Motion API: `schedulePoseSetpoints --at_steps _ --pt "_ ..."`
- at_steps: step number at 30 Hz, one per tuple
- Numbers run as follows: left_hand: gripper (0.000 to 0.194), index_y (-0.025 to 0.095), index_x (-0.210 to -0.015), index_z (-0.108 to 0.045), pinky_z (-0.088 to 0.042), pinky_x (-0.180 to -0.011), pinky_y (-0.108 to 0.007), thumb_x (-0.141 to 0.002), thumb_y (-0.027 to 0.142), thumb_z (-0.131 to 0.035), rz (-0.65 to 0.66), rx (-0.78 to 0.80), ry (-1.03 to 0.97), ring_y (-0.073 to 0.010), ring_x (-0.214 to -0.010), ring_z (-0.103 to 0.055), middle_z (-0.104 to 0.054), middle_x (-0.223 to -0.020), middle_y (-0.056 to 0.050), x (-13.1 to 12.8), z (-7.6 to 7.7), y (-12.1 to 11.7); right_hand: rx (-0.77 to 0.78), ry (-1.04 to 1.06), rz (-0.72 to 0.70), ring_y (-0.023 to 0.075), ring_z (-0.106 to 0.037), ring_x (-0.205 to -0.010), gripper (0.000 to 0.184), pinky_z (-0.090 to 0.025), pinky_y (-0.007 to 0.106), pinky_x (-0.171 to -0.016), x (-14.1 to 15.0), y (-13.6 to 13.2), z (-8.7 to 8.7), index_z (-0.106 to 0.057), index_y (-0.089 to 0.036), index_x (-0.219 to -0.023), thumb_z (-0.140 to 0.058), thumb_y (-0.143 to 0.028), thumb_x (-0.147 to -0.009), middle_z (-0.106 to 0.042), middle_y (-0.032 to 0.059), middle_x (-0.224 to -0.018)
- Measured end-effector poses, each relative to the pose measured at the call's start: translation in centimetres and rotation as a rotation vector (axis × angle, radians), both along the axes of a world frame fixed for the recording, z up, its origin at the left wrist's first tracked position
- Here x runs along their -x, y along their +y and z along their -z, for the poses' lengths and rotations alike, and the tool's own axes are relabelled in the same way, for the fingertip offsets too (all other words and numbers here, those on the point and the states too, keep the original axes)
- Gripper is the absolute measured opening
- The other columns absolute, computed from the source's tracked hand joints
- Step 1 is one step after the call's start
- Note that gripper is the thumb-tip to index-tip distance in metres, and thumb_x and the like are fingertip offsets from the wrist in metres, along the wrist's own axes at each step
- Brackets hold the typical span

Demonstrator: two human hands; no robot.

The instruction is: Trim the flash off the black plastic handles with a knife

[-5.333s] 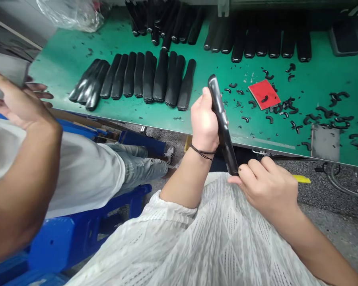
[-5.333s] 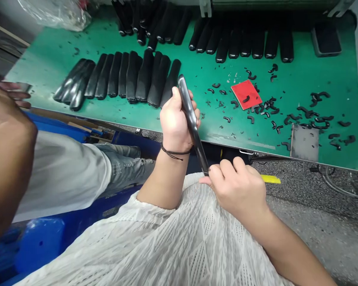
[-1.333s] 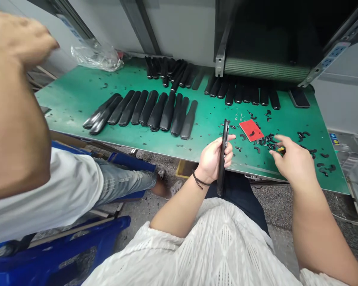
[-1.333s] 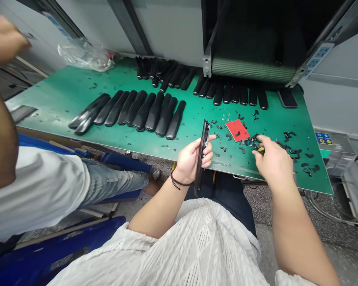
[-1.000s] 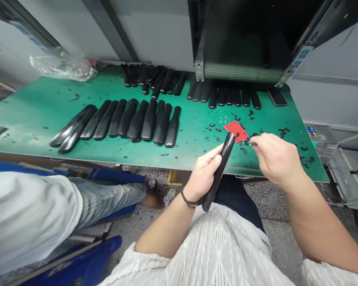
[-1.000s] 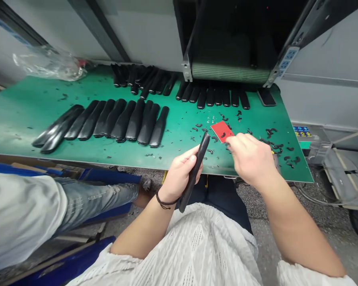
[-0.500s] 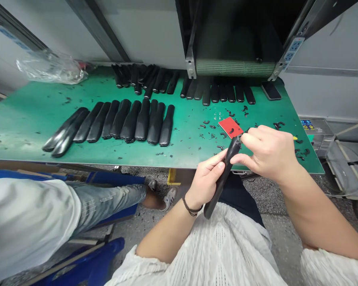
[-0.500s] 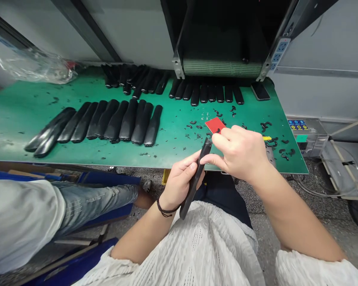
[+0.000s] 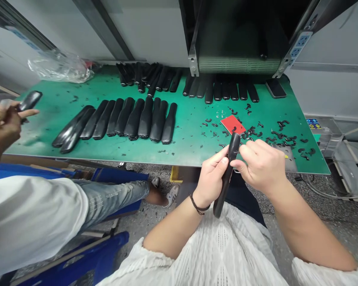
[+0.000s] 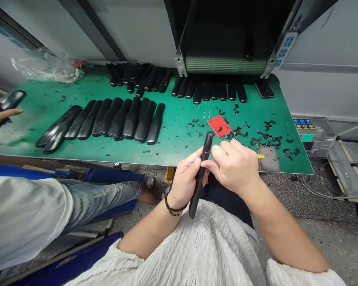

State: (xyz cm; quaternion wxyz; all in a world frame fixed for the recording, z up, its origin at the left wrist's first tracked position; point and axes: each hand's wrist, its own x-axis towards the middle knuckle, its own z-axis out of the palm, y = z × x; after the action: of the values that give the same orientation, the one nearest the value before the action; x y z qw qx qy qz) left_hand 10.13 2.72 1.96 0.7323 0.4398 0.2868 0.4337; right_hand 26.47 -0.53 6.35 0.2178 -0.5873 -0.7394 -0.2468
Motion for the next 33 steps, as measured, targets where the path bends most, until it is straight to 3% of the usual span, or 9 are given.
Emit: schedulePoseSetpoints --at_steps 5,8,12,20,33 --pt "0.053 0.022 -0.135 -0.072 -0.052 -0.074 -0.029 -0.094 0.054 -0.067 0.0 0.009 0.019 -0.0185 -0.078 -0.067 -0.07 -0.074 -0.003 0.3 -0.6 0.6 0.109 0.067 -0.064 0.0157 -0.039 -0.065 0.055 -0.021 0.031 -0.057 1.3 -1.0 0.7 -0.052 -0.021 -0.071 -0.039 -0.062 -0.105 -0.052 0.0011 -0.066" --pt "0.053 0.02 -0.137 -0.071 -0.041 -0.058 -0.025 -0.094 0.052 -0.067 -0.016 0.03 0.016 -0.0111 -0.06 -0.049 -0.063 -0.07 0.001 0.4 -0.8 1.0 0.175 0.078 -0.1 0.016 -0.039 -0.066 0.056 -0.022 0.031 -0.058 2.1 -1.6 1.2 -0.054 -0.021 -0.072 -0.042 -0.066 -0.103 -0.053 0.0012 -0.067" --pt "0.054 0.021 -0.141 -0.068 -0.031 -0.051 -0.024 -0.096 0.051 -0.065 -0.017 0.059 -0.006 -0.0092 -0.054 -0.035 -0.056 -0.066 0.004 0.4 -0.9 1.6 0.207 0.061 -0.133 0.0171 -0.038 -0.067 0.055 -0.021 0.032 -0.058 2.9 -2.3 1.5 -0.056 -0.021 -0.074 -0.043 -0.067 -0.102 -0.053 0.0019 -0.068" --pt "0.042 0.019 -0.129 -0.072 -0.027 -0.049 -0.023 -0.096 0.043 -0.065 -0.018 0.152 -0.119 -0.0081 -0.052 -0.033 -0.047 -0.062 0.005 -0.1 -1.2 2.0 0.157 -0.007 -0.123 0.0179 -0.036 -0.067 0.055 -0.02 0.032 -0.058 3.4 -2.7 1.6 -0.055 -0.022 -0.07 -0.042 -0.063 -0.104 -0.051 0.0019 -0.066" --pt "0.033 0.022 -0.127 -0.072 -0.031 -0.043 -0.021 -0.101 0.039 -0.061 -0.146 0.278 -0.165 -0.007 -0.044 -0.035 -0.044 -0.058 0.006 0.3 -2.3 3.0 0.3 0.085 -0.218 0.0174 -0.039 -0.068 0.058 -0.021 0.033 -0.058 4.7 -4.3 2.5 -0.055 -0.021 -0.072 -0.042 -0.07 -0.101 -0.052 0.002 -0.067"
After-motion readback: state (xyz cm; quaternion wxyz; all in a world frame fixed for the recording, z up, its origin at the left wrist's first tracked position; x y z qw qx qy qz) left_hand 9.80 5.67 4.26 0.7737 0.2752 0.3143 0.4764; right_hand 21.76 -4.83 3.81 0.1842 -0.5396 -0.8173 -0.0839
